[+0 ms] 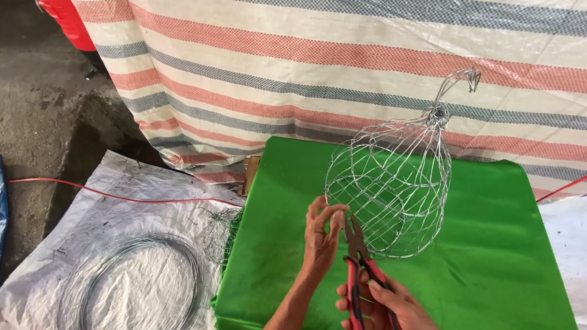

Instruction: Trimming and shaping a wire mesh cage using wire cutters on a workbench

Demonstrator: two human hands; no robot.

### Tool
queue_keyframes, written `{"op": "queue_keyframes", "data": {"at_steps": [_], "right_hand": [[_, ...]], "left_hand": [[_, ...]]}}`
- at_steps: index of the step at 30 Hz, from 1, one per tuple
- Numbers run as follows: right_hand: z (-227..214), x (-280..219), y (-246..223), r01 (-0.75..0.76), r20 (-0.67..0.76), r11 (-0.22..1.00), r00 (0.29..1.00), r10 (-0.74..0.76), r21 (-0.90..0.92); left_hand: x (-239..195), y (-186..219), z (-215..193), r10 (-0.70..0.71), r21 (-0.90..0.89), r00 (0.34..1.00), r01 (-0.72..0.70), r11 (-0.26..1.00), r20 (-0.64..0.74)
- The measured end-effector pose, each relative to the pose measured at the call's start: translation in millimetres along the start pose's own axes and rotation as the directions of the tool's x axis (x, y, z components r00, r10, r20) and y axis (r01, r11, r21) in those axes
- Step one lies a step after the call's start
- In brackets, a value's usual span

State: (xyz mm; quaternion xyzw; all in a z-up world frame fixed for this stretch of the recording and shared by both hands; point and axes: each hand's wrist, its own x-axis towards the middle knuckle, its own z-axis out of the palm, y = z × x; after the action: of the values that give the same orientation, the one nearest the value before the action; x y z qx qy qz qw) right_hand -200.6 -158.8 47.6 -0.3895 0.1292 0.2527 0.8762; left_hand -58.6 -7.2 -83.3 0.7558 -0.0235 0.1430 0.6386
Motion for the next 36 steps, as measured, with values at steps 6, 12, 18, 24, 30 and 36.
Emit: {"op": "queue_keyframes", "data": {"at_steps": [6,12,18,24,30,36], "right_hand": [[14,22,1,0.044,0.083,0.999,0.995,-0.046,0.021],[43,33,-9,0.087,0.020,0.996,0.996,-0.088,0.036],[47,41,-14,0.146,0.040,0.987,0.988,-0.149,0.072],[41,51,-12,0.175,0.096,0.977,0.978,-0.187,0.120],[33,56,-6,0.214,0.021,0.967,0.976,-0.219,0.139],[33,56,-1,0.235,0.019,0.966,0.971,-0.238,0.110]], "left_hand": [[1,16,-6,0.071,-0.029,0.980,-0.078,0.997,-0.186],[32,29,-16,0.008,-0.070,1.000,-0.009,0.998,-0.009],[50,19,-13,0.049,-0.181,0.996,-0.034,0.983,0.079],[48,9,-11,0.045,-0.217,0.994,-0.022,0.976,0.101],[52,0,-2,-0.025,-0.339,0.981,0.091,0.936,0.194],[48,12,-7,-0.025,-0.318,0.979,0.089,0.944,0.202]]}}
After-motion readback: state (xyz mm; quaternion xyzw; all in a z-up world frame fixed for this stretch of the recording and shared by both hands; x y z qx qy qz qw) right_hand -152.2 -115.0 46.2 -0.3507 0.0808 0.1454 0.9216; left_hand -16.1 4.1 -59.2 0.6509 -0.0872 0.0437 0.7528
